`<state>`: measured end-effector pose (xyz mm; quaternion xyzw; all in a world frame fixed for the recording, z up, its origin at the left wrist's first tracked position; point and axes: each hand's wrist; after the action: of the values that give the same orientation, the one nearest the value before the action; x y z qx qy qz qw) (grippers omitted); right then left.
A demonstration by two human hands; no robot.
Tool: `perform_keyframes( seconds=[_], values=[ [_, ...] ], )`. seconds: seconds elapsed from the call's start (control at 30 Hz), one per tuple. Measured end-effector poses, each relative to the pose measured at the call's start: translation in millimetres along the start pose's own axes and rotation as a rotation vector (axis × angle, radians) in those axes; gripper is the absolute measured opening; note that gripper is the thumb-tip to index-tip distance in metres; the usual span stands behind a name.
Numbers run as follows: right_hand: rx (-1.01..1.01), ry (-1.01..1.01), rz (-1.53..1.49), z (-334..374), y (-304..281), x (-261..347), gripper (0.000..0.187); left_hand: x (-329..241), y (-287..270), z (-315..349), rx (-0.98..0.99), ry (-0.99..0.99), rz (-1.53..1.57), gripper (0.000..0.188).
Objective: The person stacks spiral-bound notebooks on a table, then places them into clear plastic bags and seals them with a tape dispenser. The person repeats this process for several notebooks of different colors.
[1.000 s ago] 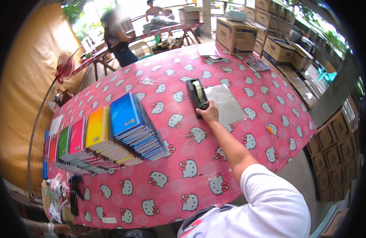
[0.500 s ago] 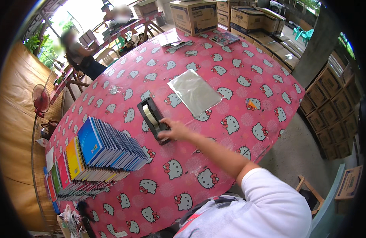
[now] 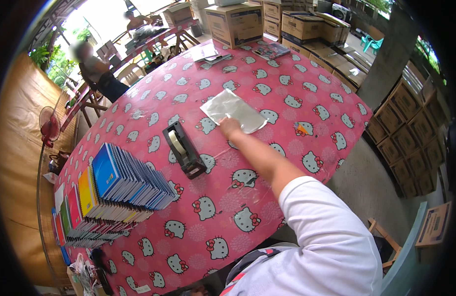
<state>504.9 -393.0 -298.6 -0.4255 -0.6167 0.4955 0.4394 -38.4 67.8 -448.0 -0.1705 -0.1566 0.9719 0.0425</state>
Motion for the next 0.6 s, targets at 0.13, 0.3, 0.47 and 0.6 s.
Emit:
perform_keyframes(
  seconds=[0.13, 0.3, 0.47, 0.6],
  values=[
    [-0.443, 0.106, -0.239, 2, -138, -117, 0.025, 31, 4, -8, 0.072, -0.019, -0.051, 0.026],
    [-1.277, -0.105, 0.208, 146, -380, -134, 0.028, 58, 29, -17, 0.18, -0.011, -0.136, 0.025],
    [-0.259, 0.156, 0.005, 290, -164, -84, 0.032, 39, 35, -50, 0.269, 0.106, -0.139, 0.025],
    [1.083, 0.242, -0.546, 437, -119, 32, 0.037, 59, 19, -77, 0.274, 0.12, 0.062, 0.025]
  ],
)
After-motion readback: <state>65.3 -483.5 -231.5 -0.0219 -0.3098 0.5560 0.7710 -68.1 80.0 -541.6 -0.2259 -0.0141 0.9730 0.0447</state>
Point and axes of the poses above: each hand's wrist, its own z-axis away from the middle knuckle, its own y-axis out of the palm, x = y × z, and after that the axes turned 14 degrees about -y, right-handed
